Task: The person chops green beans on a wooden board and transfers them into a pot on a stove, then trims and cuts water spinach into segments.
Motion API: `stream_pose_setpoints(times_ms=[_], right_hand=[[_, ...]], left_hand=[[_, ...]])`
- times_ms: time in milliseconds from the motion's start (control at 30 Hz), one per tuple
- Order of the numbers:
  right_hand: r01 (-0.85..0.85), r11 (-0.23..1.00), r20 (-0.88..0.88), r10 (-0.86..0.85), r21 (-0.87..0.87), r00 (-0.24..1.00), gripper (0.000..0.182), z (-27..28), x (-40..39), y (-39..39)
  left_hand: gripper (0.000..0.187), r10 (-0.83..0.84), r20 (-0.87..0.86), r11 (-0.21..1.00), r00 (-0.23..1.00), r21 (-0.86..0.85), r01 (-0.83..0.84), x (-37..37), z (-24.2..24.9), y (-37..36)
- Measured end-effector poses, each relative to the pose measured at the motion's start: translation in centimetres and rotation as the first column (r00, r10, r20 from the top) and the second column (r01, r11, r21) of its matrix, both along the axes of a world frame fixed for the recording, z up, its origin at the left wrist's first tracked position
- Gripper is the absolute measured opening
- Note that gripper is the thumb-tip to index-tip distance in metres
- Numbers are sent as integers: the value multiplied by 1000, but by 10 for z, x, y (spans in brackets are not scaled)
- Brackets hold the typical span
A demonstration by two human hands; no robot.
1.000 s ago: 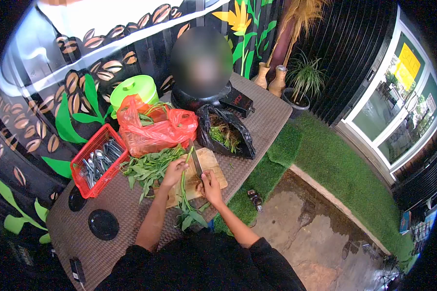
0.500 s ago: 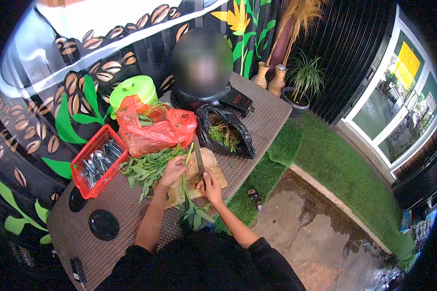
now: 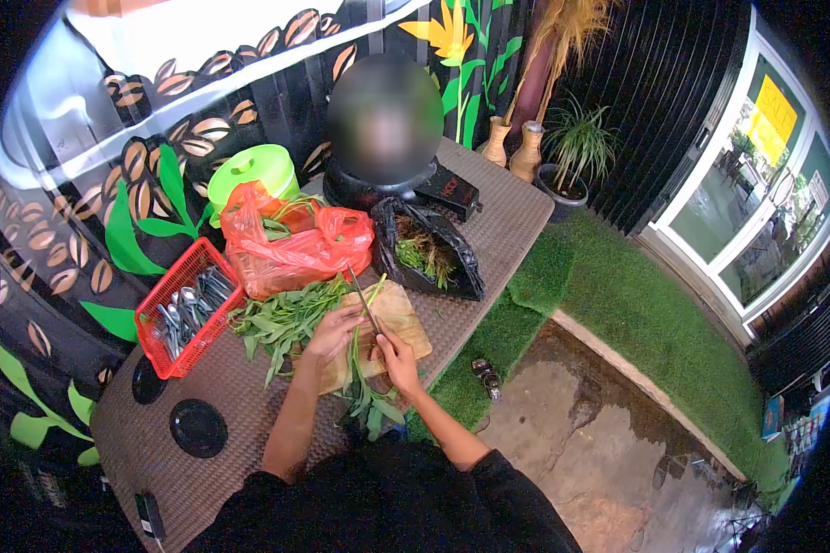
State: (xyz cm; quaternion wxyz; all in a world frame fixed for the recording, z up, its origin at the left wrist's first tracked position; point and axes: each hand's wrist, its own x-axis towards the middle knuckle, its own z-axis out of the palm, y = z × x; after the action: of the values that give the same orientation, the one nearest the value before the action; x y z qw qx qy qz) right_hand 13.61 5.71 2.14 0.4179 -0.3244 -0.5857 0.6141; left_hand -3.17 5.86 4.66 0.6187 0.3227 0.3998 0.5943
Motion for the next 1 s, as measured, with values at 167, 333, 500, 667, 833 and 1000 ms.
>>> stream_pose_setpoints(times_ms=[167, 333, 500, 667, 833, 1000], right_hand=[[-26, 1000, -43, 26, -6, 999, 40, 6, -3, -2], [170, 887, 46, -210, 429, 977, 39, 12, -10, 0], [202, 882, 330, -359, 425, 873, 41, 36, -9, -12], [304, 793, 352, -530, 528, 771, 41, 33, -8, -4], [198, 980, 279, -188, -9, 942, 26, -9, 10, 38], [-350, 604, -244, 253, -716, 936, 34, 33, 11, 28]], left_hand=[[35, -26, 42, 999, 999, -40, 28, 0, -9, -4], [24, -28, 209, 996, 977, -81, 46, 0, -14, -5], [16, 70, 286, 989, 956, -145, -29, 8, -15, -5], [16, 32, 378, 991, 925, -135, 21, -1, -27, -2], [23, 99, 392, 978, 915, -209, -16, -23, -24, -12], [24, 44, 359, 989, 932, -147, 10, -28, -12, -13]])
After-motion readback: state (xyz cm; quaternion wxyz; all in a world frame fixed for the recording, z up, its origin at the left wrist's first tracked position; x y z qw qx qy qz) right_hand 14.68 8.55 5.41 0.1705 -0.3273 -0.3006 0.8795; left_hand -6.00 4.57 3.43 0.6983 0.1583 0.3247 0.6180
